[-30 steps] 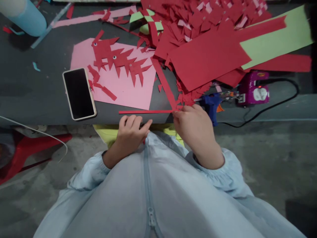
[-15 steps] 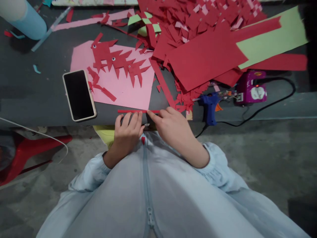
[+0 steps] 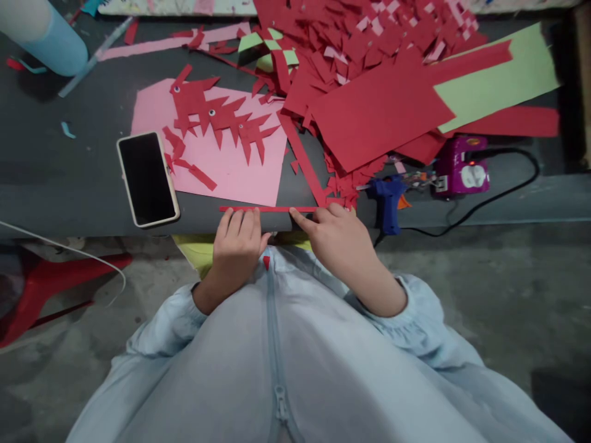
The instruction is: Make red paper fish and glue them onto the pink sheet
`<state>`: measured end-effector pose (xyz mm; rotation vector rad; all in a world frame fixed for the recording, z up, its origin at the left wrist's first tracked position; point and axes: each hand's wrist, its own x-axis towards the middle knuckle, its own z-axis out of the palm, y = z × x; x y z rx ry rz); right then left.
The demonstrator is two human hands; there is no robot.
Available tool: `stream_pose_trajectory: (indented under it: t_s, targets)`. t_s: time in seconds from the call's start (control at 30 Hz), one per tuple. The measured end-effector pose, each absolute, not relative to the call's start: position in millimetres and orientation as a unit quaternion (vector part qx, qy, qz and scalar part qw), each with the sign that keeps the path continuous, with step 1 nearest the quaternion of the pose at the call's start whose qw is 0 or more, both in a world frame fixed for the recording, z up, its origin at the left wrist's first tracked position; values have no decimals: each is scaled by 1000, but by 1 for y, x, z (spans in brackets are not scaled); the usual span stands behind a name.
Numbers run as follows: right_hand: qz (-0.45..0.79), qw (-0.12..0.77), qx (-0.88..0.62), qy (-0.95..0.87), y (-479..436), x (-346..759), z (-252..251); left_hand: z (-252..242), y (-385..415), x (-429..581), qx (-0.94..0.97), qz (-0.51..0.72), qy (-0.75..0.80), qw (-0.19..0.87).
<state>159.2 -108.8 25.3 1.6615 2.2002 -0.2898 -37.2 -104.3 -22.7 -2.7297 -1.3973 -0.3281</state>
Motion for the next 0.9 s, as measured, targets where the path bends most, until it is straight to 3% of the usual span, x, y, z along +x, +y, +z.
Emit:
stream_pose_trajectory:
  t_s: [0.3,0.6,0.9]
  targets:
    - [-93,208,601,766,-115,197,29,-17,-100,-60,-858,-108,-501,16]
    - [-104,160,622,759,-120,214,24,-19,-97,-72,-835,-135,-533,-31]
    - [-109,120,620,768,-118,218,17,-18,-90,-83,-848,-136,-512,-2]
